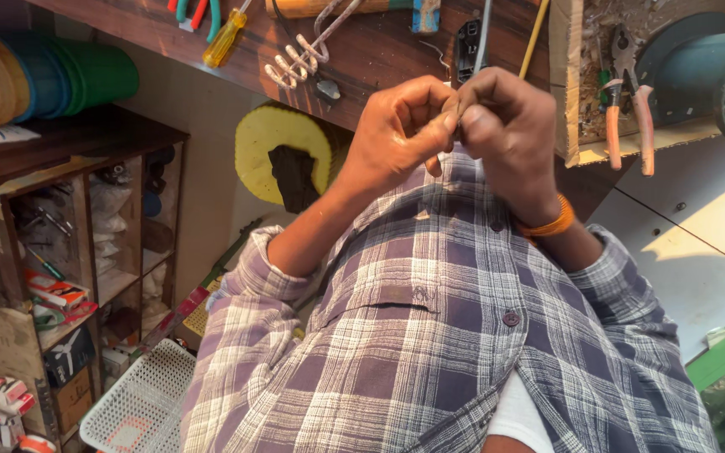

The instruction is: The person strips insulation from small wires and twists the exposed ends. They then insert the wires into a black plastic connector and secure them using pliers. The person repeats this process for multiple wires, occasionally adjusting the connector and wires with their hands.

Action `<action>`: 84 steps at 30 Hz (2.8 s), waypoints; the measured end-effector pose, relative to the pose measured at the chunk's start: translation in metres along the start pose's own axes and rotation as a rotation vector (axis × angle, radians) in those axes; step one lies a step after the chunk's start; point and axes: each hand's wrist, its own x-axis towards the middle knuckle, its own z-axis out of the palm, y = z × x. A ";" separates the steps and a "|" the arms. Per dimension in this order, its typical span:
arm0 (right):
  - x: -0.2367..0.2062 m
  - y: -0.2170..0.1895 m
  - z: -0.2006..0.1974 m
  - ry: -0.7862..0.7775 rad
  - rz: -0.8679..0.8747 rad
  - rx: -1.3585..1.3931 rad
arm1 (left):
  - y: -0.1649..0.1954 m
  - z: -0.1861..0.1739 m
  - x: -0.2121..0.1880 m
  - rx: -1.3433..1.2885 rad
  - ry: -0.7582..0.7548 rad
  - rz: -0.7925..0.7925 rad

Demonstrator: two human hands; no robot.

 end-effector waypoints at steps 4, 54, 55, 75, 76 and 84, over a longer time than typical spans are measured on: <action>0.011 0.001 -0.004 -0.077 0.195 0.687 | 0.004 -0.013 0.002 -0.168 0.020 -0.075; 0.010 -0.002 -0.002 -0.011 -0.319 -0.535 | -0.032 -0.013 0.011 -0.527 0.134 0.068; 0.010 -0.003 -0.001 -0.011 -0.303 -0.520 | -0.036 -0.012 0.011 -0.618 0.112 0.078; 0.012 -0.001 -0.006 -0.050 -0.343 -0.582 | 0.023 -0.015 0.008 1.239 0.161 0.731; 0.011 -0.002 -0.004 -0.045 -0.342 -0.607 | 0.023 -0.017 0.008 1.297 0.144 0.730; -0.005 -0.001 0.002 -0.064 -0.384 -0.657 | 0.028 -0.018 -0.015 1.103 0.089 0.632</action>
